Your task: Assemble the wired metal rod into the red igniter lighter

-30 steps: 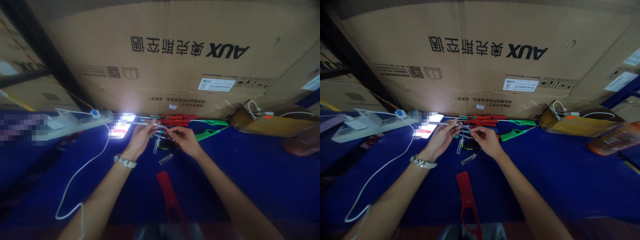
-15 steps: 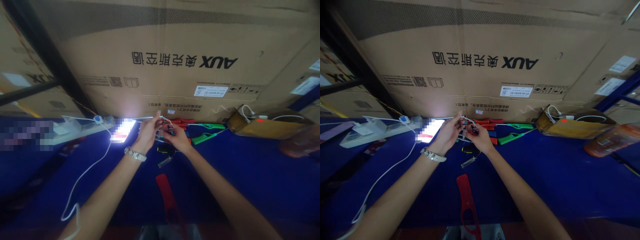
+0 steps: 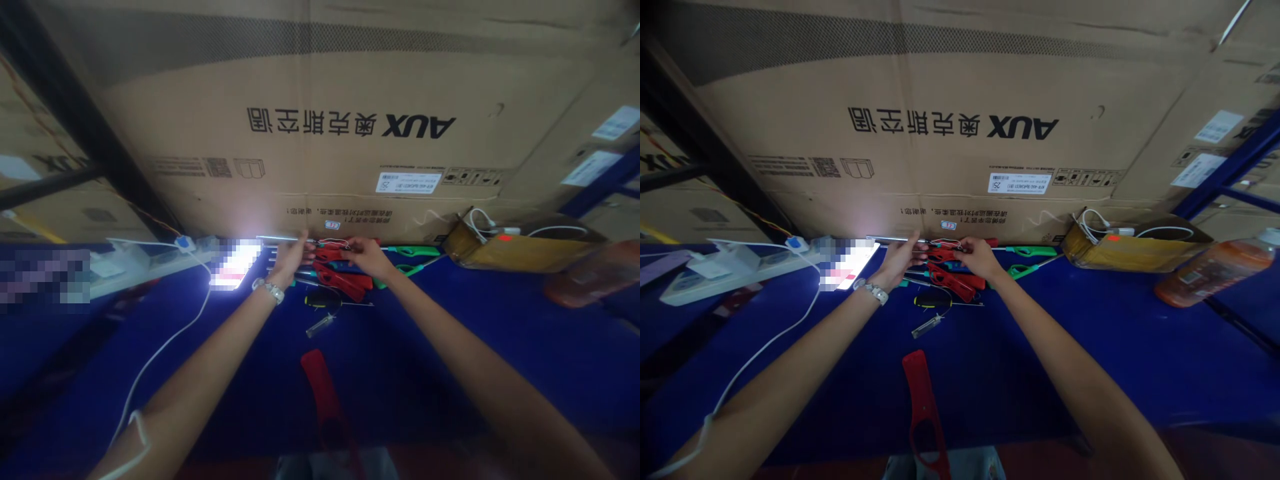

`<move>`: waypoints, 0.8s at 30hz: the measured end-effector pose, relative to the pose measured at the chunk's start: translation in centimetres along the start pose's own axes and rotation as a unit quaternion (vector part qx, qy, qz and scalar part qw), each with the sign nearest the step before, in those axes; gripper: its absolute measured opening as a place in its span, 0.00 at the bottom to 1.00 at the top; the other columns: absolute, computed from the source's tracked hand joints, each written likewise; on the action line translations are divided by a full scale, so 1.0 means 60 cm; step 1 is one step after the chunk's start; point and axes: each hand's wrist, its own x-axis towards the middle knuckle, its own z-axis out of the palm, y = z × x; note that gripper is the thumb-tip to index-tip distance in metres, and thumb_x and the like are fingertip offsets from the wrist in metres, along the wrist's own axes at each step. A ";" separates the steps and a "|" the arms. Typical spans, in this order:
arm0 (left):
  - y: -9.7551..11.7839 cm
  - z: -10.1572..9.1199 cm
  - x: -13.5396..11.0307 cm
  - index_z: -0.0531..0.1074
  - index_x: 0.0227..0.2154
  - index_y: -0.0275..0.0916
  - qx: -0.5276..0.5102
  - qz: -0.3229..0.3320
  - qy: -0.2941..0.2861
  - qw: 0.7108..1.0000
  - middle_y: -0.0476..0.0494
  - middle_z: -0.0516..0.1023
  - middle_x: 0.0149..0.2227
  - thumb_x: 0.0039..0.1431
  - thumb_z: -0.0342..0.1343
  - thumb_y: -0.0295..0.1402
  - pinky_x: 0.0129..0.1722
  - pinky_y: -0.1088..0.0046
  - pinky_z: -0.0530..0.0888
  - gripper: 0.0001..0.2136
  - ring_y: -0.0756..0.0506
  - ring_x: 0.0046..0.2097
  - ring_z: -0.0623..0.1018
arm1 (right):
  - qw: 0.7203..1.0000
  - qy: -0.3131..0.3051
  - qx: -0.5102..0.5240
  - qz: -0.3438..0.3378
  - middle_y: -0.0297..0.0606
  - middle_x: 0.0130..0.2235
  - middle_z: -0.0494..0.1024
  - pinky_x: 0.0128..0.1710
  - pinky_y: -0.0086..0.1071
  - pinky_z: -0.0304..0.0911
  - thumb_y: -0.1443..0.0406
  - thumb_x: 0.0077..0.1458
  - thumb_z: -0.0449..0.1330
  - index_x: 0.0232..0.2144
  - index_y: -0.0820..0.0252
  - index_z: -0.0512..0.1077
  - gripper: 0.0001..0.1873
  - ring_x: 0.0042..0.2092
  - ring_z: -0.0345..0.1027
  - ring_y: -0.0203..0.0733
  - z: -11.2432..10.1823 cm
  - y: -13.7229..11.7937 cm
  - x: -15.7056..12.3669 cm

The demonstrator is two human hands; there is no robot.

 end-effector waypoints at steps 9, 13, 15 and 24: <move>-0.023 -0.010 0.034 0.58 0.14 0.40 0.233 -0.025 -0.028 0.972 0.52 0.61 0.12 0.60 0.57 0.51 0.16 0.76 0.52 0.27 0.54 0.13 0.58 | 0.973 0.015 -0.228 -0.036 0.37 0.35 0.81 0.43 0.35 0.67 0.71 0.48 0.65 0.36 0.58 0.76 0.10 0.39 0.75 0.42 0.015 0.010 0.006; -0.017 -0.017 0.003 0.59 0.13 0.39 0.280 0.041 -0.034 0.958 0.52 0.61 0.13 0.64 0.53 0.47 0.20 0.74 0.55 0.26 0.52 0.17 0.61 | 0.940 0.079 -0.326 -0.065 0.44 0.51 0.78 0.55 0.49 0.60 0.66 0.49 0.66 0.48 0.57 0.74 0.21 0.54 0.68 0.54 0.031 -0.015 -0.031; -0.016 -0.027 -0.035 0.59 0.14 0.39 0.329 0.147 -0.046 0.932 0.52 0.62 0.15 0.65 0.51 0.45 0.23 0.73 0.56 0.25 0.52 0.20 0.62 | 0.924 0.122 -0.351 -0.089 0.47 0.53 0.74 0.53 0.49 0.59 0.63 0.51 0.65 0.48 0.57 0.73 0.20 0.55 0.65 0.57 0.043 -0.037 -0.072; -0.057 -0.078 -0.190 0.60 0.19 0.41 0.517 0.312 -0.004 0.797 0.51 0.66 0.18 0.68 0.45 0.45 0.25 0.71 0.54 0.22 0.49 0.21 0.64 | 0.877 -0.096 -0.446 -0.151 0.39 0.35 0.75 0.45 0.40 0.55 0.58 0.55 0.65 0.26 0.58 0.72 0.12 0.42 0.68 0.47 0.107 -0.095 -0.276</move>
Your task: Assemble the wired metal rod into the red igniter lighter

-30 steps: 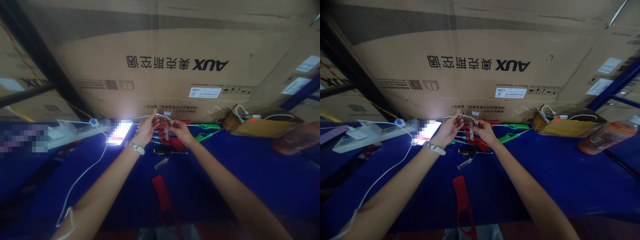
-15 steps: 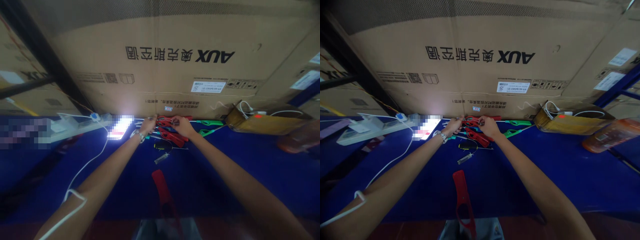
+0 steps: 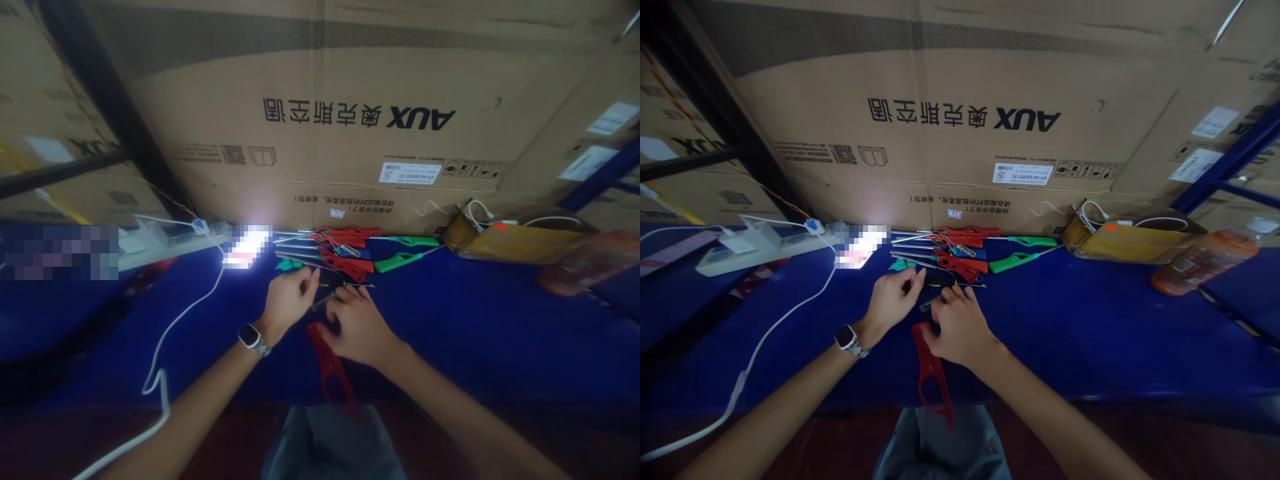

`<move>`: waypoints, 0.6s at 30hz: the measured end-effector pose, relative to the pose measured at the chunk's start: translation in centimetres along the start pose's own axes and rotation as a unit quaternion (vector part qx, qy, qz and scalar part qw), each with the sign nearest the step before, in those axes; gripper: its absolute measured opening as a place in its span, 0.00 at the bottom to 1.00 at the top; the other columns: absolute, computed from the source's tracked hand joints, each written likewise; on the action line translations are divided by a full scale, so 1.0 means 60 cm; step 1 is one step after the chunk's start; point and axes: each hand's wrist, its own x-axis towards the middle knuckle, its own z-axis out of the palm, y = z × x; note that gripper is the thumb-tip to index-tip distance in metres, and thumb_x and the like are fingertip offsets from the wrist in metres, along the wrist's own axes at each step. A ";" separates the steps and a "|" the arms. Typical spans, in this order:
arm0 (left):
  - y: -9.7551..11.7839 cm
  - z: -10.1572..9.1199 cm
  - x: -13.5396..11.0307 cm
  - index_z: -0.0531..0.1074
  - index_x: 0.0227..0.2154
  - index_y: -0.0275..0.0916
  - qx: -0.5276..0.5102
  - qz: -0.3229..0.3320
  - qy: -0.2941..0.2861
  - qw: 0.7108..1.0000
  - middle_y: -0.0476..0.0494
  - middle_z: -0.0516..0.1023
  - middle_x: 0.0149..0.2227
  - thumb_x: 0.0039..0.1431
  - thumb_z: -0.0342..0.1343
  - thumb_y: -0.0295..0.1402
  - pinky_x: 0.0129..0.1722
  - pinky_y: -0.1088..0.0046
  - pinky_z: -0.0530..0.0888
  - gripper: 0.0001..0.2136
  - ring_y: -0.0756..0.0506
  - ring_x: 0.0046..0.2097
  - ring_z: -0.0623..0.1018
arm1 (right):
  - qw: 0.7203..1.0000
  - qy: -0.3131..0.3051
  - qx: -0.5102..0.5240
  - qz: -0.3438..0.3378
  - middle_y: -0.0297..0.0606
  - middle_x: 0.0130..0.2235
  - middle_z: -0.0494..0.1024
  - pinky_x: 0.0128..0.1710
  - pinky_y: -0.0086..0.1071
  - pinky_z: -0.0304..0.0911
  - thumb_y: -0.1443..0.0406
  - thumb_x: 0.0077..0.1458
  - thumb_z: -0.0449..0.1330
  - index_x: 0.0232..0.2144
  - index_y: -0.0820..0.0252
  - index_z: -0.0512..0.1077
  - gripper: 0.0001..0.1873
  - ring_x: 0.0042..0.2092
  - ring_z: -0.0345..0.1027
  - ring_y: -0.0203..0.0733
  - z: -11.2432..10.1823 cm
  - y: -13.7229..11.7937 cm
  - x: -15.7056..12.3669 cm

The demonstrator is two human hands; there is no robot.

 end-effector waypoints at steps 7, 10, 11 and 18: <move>-0.001 -0.014 -0.022 0.71 0.29 0.42 0.055 0.081 -0.122 0.988 0.49 0.76 0.26 0.64 0.52 0.38 0.26 0.71 0.57 0.10 0.47 0.27 0.73 | 0.997 -0.022 -0.076 0.011 0.45 0.40 0.79 0.47 0.42 0.53 0.64 0.64 0.57 0.32 0.62 0.76 0.11 0.47 0.69 0.49 0.014 0.020 0.009; -0.002 -0.019 -0.021 0.73 0.33 0.42 0.042 0.105 -0.172 0.979 0.49 0.78 0.30 0.61 0.54 0.34 0.28 0.72 0.59 0.04 0.46 0.30 0.75 | 0.998 -0.017 -0.060 0.014 0.44 0.40 0.79 0.49 0.42 0.52 0.65 0.64 0.58 0.34 0.62 0.77 0.10 0.47 0.70 0.49 0.011 0.032 0.015; -0.002 -0.019 -0.020 0.74 0.33 0.42 0.031 0.098 -0.184 0.978 0.49 0.78 0.30 0.61 0.54 0.34 0.28 0.72 0.60 0.05 0.47 0.30 0.75 | 0.999 -0.012 -0.049 0.016 0.43 0.40 0.79 0.49 0.42 0.52 0.64 0.64 0.58 0.34 0.62 0.77 0.09 0.47 0.70 0.48 0.009 0.036 0.016; -0.014 -0.015 0.018 0.66 0.19 0.40 -0.164 0.027 -0.198 0.966 0.51 0.69 0.19 0.66 0.48 0.43 0.24 0.73 0.61 0.20 0.50 0.22 0.67 | 0.996 0.075 0.039 0.008 0.38 0.39 0.80 0.48 0.38 0.52 0.64 0.64 0.60 0.33 0.60 0.74 0.07 0.45 0.71 0.44 -0.013 0.061 0.055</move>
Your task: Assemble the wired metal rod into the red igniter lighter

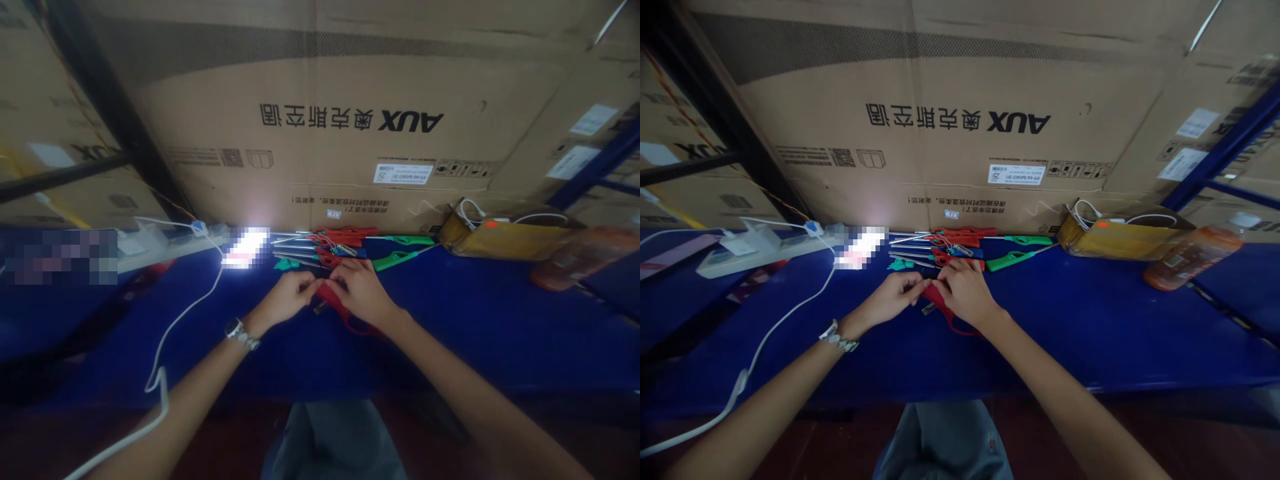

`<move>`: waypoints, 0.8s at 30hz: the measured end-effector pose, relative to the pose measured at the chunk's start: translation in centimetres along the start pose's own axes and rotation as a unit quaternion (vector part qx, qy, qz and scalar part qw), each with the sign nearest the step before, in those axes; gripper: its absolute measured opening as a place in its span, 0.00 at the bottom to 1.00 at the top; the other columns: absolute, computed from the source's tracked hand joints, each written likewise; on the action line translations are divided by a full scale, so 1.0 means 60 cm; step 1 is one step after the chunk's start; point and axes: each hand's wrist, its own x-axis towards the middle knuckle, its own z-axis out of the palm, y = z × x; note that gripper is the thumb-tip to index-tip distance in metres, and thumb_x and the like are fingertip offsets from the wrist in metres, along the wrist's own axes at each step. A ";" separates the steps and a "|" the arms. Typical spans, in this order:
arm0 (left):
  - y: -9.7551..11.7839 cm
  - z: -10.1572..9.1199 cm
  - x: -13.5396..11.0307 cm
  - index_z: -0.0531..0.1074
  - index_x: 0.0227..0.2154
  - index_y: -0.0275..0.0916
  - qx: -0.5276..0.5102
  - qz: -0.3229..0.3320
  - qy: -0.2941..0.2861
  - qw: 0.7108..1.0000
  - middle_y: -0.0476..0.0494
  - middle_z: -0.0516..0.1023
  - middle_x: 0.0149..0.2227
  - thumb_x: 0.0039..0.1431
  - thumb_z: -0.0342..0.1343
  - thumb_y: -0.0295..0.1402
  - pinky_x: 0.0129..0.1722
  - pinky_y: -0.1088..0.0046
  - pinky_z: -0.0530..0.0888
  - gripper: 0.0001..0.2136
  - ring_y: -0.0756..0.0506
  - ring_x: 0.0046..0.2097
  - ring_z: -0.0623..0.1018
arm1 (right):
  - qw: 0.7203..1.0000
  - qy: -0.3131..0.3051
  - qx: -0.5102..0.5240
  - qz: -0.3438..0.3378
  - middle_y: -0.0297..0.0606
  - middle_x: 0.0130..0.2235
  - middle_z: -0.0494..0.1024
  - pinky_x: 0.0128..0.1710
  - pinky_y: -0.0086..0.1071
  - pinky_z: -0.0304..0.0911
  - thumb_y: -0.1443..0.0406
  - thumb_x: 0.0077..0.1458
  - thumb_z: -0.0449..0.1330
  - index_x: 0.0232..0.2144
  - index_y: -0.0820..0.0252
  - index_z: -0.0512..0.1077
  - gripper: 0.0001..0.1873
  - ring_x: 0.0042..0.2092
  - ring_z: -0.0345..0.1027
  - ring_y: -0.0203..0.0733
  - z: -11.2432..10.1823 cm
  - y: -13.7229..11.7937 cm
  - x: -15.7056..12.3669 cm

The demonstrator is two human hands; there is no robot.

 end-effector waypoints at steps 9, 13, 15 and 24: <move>-0.050 -0.043 0.099 0.66 0.16 0.40 0.059 -0.097 0.168 0.979 0.49 0.70 0.16 0.64 0.49 0.40 0.24 0.72 0.64 0.20 0.47 0.21 0.70 | 0.995 -0.012 0.010 0.102 0.38 0.43 0.81 0.48 0.41 0.56 0.61 0.59 0.61 0.39 0.56 0.74 0.06 0.48 0.71 0.49 -0.002 0.059 0.088; -0.066 -0.033 0.126 0.68 0.16 0.40 0.081 -0.106 0.186 0.973 0.47 0.72 0.17 0.65 0.48 0.40 0.27 0.71 0.65 0.21 0.45 0.25 0.74 | 0.994 0.006 -0.027 0.107 0.44 0.49 0.77 0.51 0.46 0.57 0.60 0.58 0.61 0.44 0.56 0.74 0.12 0.55 0.66 0.54 0.018 0.080 0.091; -0.068 -0.026 0.129 0.71 0.19 0.39 0.094 -0.109 0.191 0.971 0.45 0.74 0.19 0.65 0.50 0.41 0.29 0.70 0.66 0.20 0.44 0.27 0.76 | 0.993 0.019 -0.038 0.112 0.46 0.51 0.75 0.51 0.47 0.58 0.60 0.58 0.61 0.46 0.56 0.74 0.14 0.55 0.65 0.56 0.026 0.085 0.088; -0.060 -0.023 0.104 0.76 0.41 0.38 0.163 -0.008 0.166 0.973 0.42 0.79 0.35 0.65 0.53 0.35 0.41 0.66 0.73 0.09 0.42 0.39 0.79 | 0.993 0.046 -0.053 0.090 0.45 0.49 0.76 0.50 0.46 0.55 0.55 0.57 0.62 0.47 0.57 0.75 0.19 0.53 0.64 0.56 0.018 0.091 0.062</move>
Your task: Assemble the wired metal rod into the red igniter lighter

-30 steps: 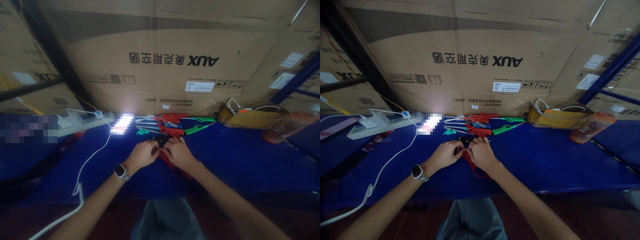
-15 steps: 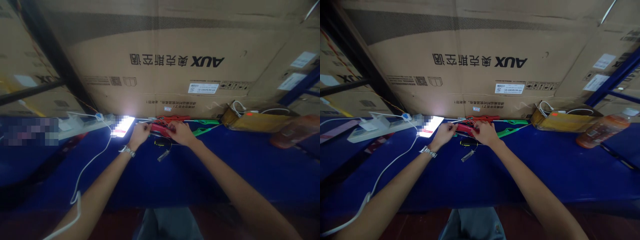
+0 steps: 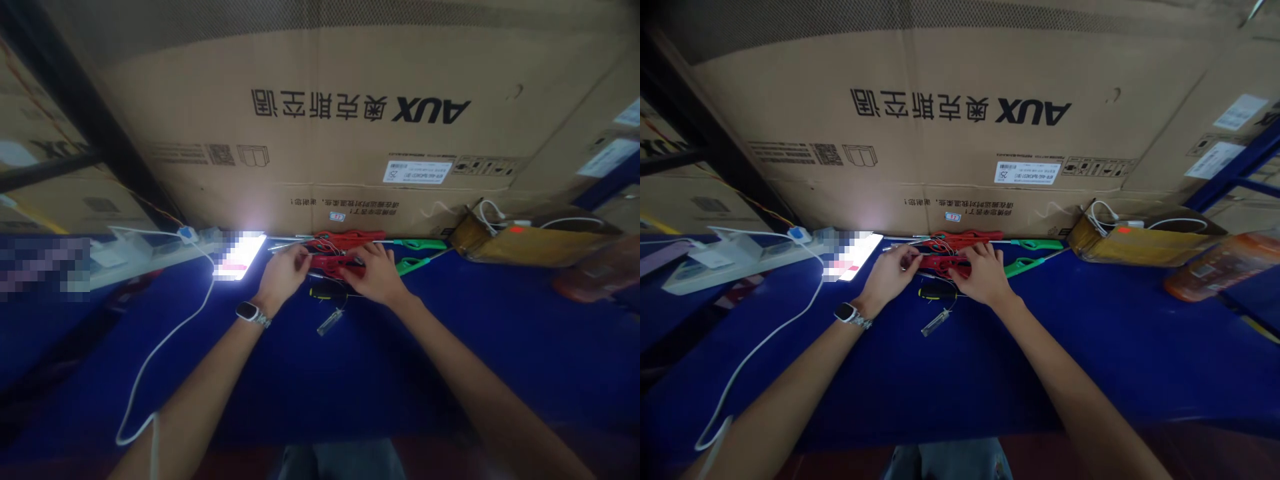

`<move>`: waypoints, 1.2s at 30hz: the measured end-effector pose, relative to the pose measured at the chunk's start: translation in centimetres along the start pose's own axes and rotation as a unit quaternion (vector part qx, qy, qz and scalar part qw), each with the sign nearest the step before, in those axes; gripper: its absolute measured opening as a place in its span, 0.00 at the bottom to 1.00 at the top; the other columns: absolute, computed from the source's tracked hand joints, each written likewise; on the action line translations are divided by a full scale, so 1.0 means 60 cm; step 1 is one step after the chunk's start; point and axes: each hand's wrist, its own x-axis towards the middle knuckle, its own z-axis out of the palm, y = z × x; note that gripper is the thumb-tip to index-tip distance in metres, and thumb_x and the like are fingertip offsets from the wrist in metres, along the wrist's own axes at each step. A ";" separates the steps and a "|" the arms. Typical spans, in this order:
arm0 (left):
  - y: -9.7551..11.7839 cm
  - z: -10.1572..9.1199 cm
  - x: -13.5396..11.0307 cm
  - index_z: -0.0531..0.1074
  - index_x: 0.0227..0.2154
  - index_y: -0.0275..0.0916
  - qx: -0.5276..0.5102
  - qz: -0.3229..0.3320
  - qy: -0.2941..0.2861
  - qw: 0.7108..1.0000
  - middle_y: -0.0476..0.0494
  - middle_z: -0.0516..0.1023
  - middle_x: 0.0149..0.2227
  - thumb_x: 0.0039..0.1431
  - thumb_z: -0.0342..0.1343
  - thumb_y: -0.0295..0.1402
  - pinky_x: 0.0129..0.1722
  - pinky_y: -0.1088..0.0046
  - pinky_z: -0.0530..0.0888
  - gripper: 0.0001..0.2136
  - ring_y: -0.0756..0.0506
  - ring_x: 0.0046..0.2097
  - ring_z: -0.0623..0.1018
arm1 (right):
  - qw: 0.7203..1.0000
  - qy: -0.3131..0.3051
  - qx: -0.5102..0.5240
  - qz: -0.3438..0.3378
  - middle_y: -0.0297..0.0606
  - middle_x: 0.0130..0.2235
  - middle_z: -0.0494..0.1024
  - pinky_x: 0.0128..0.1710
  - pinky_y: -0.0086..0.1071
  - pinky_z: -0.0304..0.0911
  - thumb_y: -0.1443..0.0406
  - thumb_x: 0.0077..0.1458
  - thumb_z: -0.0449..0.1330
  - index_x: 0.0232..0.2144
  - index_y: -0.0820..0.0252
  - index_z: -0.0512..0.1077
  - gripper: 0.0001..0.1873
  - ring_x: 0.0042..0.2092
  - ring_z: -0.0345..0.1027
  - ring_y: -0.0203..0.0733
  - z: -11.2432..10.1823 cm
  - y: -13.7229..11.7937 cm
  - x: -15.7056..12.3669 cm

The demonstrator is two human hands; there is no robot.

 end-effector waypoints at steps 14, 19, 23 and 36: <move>0.005 0.006 0.005 0.74 0.49 0.42 0.079 0.186 -0.087 0.975 0.43 0.79 0.50 0.60 0.60 0.31 0.58 0.53 0.64 0.14 0.38 0.55 0.74 | 0.993 -0.012 0.044 -0.111 0.40 0.45 0.82 0.49 0.40 0.53 0.66 0.63 0.59 0.42 0.57 0.78 0.08 0.49 0.71 0.46 0.006 0.013 -0.013; 0.015 -0.016 -0.008 0.77 0.47 0.43 0.025 0.238 -0.081 0.967 0.44 0.79 0.48 0.65 0.54 0.28 0.52 0.59 0.70 0.11 0.42 0.50 0.76 | 0.985 0.017 0.086 -0.146 0.41 0.45 0.82 0.51 0.41 0.56 0.64 0.65 0.57 0.44 0.56 0.78 0.10 0.48 0.73 0.45 0.000 0.019 -0.029; 0.021 -0.027 -0.030 0.77 0.50 0.45 0.016 0.263 -0.112 0.958 0.43 0.79 0.48 0.69 0.50 0.29 0.50 0.60 0.72 0.13 0.42 0.49 0.75 | 0.981 -0.009 0.109 -0.157 0.41 0.45 0.82 0.50 0.41 0.56 0.61 0.64 0.59 0.43 0.56 0.77 0.10 0.48 0.72 0.47 -0.007 0.018 -0.048; -0.007 -0.027 -0.024 0.75 0.51 0.41 0.011 0.164 -0.048 0.985 0.41 0.78 0.49 0.62 0.49 0.25 0.54 0.54 0.70 0.17 0.39 0.52 0.74 | 0.992 -0.125 -0.010 -0.023 0.40 0.39 0.81 0.48 0.40 0.58 0.62 0.55 0.65 0.37 0.55 0.80 0.07 0.47 0.70 0.49 -0.009 0.015 0.047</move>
